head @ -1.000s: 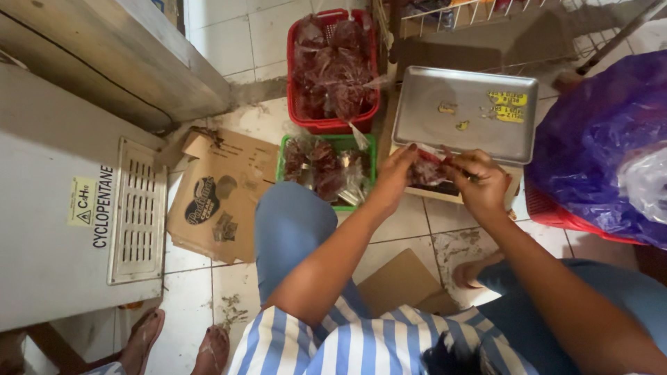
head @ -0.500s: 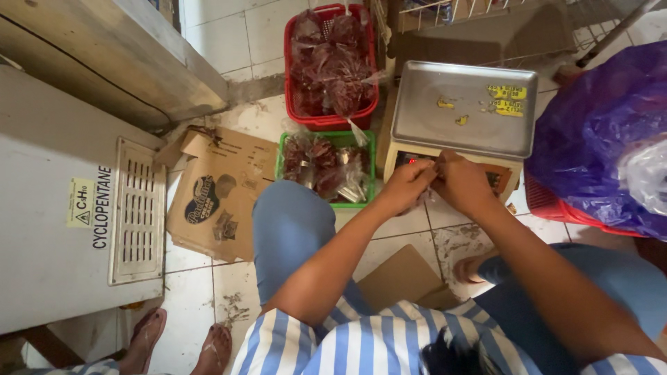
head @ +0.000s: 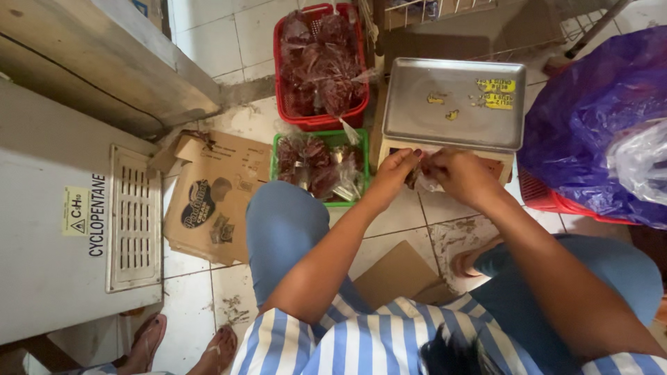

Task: The person places pieces of meat into small plastic bags, weighs each bag on a digital scale, and ties the bags closed before placing them into a green basket.

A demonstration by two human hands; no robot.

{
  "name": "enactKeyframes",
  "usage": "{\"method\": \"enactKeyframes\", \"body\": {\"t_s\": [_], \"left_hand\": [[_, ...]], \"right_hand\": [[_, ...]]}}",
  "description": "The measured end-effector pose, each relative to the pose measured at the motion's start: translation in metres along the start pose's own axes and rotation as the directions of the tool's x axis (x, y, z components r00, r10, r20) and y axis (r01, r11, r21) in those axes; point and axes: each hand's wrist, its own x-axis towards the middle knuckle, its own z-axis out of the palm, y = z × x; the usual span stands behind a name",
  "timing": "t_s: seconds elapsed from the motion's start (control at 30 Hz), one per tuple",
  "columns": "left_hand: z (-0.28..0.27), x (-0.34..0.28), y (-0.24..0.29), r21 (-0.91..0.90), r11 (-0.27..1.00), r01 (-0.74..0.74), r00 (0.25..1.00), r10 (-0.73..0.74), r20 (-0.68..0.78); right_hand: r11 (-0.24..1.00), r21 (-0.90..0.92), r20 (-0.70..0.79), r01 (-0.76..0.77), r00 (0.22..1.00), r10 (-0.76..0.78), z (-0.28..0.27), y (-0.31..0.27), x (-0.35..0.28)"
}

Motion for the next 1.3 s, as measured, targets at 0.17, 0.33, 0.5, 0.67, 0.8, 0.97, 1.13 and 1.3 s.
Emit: {"method": "enactKeyframes", "body": {"t_s": [0.17, 0.33, 0.5, 0.67, 0.8, 0.97, 1.13, 1.3], "left_hand": [[0.005, -0.001, 0.010, -0.121, 0.990, 0.069, 0.997, -0.071, -0.010], [0.003, -0.003, 0.008, -0.191, 0.981, 0.013, 1.000, -0.015, -0.007], [-0.004, -0.004, 0.003, -0.071, 0.997, 0.029, 0.999, -0.027, 0.037], [-0.003, 0.000, -0.002, 0.094, 0.995, 0.044, 0.999, -0.042, -0.025], [-0.007, 0.002, 0.006, -0.010, 0.996, 0.084, 0.981, -0.084, -0.174], [-0.013, 0.001, 0.014, -0.108, 0.984, 0.142, 0.964, -0.163, -0.210], [-0.027, -0.001, -0.001, -0.041, 0.991, 0.128, 0.979, -0.133, -0.157], [-0.046, 0.010, -0.027, -0.032, 0.981, 0.193, 0.955, -0.195, -0.222]], "right_hand": [[0.939, 0.341, -0.123, 0.047, 0.992, -0.005, -0.005, 0.006, 0.002], [0.978, 0.156, -0.264, 0.141, 0.960, -0.096, -0.021, -0.001, -0.002], [0.982, 0.021, 0.077, 0.187, 0.979, -0.188, -0.017, 0.004, 0.001], [0.994, -0.016, 0.260, -0.111, 0.959, 0.112, 0.013, 0.031, 0.014], [0.979, 0.060, -0.089, -0.193, 0.976, 0.198, -0.020, 0.058, 0.020], [0.988, 0.122, -0.531, -0.093, 0.835, 0.144, -0.056, 0.071, 0.036], [0.998, -0.010, -0.597, 0.065, 0.800, -0.059, -0.039, 0.073, 0.045], [0.934, -0.283, -0.176, -0.220, 0.969, 0.175, 0.018, 0.122, 0.055]]}}
